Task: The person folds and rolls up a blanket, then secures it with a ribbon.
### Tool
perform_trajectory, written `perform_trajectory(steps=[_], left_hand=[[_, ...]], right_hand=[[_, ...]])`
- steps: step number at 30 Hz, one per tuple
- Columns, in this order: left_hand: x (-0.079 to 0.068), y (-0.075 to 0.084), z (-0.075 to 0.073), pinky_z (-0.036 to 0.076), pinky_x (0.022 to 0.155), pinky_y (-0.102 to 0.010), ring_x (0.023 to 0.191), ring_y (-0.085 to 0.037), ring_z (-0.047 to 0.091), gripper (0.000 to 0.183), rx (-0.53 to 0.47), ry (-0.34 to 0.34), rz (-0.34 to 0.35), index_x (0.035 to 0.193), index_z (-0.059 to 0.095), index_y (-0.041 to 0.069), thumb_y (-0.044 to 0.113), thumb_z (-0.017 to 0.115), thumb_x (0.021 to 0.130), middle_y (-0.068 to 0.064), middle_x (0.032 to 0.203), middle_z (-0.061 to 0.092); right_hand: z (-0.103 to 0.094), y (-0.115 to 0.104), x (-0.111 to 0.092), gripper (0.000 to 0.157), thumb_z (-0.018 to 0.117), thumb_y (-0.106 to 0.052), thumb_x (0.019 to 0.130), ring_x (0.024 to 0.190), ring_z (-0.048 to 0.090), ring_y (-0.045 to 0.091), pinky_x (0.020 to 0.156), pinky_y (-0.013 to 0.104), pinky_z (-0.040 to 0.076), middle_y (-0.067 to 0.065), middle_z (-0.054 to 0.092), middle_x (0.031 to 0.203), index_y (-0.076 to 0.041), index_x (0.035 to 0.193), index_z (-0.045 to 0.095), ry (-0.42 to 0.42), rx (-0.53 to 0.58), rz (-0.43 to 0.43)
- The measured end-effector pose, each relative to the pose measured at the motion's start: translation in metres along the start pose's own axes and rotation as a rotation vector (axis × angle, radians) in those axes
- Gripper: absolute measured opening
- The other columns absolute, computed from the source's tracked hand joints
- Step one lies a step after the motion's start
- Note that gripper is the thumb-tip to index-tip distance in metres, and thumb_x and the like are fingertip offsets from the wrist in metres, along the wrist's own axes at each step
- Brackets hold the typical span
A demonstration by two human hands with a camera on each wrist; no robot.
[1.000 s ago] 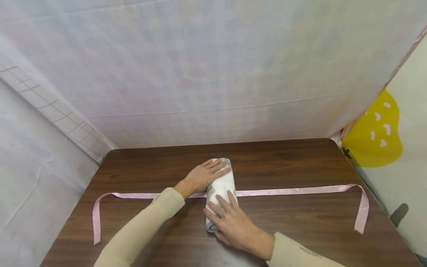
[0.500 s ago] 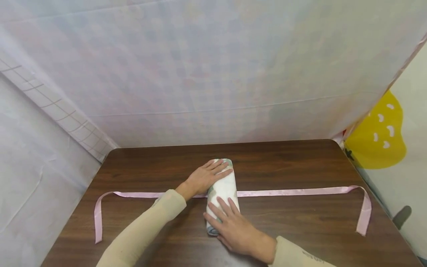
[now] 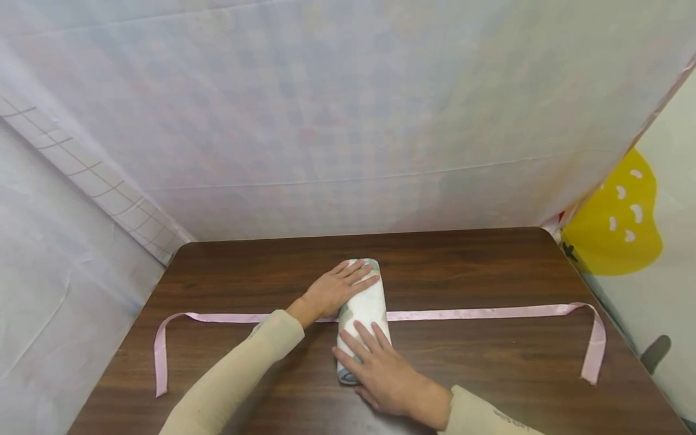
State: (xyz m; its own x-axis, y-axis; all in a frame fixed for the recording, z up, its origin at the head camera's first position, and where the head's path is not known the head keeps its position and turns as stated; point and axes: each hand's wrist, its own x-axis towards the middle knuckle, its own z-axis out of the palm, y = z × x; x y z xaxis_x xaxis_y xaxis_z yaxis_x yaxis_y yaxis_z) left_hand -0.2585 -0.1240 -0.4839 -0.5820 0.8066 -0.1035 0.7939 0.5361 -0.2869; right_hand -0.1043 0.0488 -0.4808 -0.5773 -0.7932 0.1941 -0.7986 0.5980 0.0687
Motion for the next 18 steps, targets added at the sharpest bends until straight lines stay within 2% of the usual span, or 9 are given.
perform_trajectory(steps=[9,13,15,18], left_hand=[[0.001,-0.001,-0.001,0.01,0.123,-0.041,0.153,-0.023,0.006,0.105,0.028,0.008,-0.006,0.161,0.006,0.022,0.045,0.074,0.085,-0.005,0.167,0.006],[0.0,-0.002,-0.001,0.007,0.123,-0.041,0.153,-0.022,0.002,0.105,0.01,0.005,-0.017,0.161,0.002,0.023,0.041,0.073,0.087,-0.005,0.167,0.002],[-0.001,-0.003,-0.002,0.006,0.123,-0.041,0.153,-0.022,0.001,0.105,0.0,0.006,-0.023,0.161,-0.001,0.023,0.038,0.074,0.087,-0.005,0.167,0.0],[-0.004,-0.006,-0.002,0.005,0.123,-0.042,0.153,-0.022,0.002,0.106,-0.007,0.022,-0.032,0.16,-0.002,0.023,0.033,0.075,0.088,-0.006,0.167,-0.001]], right_hand=[[0.0,0.002,0.0,0.075,0.078,-0.042,0.079,0.137,0.04,0.045,0.105,0.062,0.036,0.019,0.043,0.151,-0.012,0.142,0.052,0.032,0.0,-0.002],[-0.004,0.003,0.0,0.075,0.075,-0.045,0.082,0.139,0.038,0.045,0.106,0.063,0.034,0.019,0.04,0.153,-0.012,0.144,0.05,0.02,0.05,-0.005],[-0.007,0.005,-0.002,0.075,0.072,-0.047,0.084,0.141,0.035,0.045,0.112,0.061,0.027,0.019,0.037,0.155,-0.012,0.146,0.047,0.012,0.114,-0.005],[-0.014,0.008,-0.005,0.075,0.07,-0.048,0.087,0.142,0.031,0.045,0.121,0.052,0.006,0.021,0.033,0.157,-0.012,0.148,0.045,0.014,0.233,-0.004]])
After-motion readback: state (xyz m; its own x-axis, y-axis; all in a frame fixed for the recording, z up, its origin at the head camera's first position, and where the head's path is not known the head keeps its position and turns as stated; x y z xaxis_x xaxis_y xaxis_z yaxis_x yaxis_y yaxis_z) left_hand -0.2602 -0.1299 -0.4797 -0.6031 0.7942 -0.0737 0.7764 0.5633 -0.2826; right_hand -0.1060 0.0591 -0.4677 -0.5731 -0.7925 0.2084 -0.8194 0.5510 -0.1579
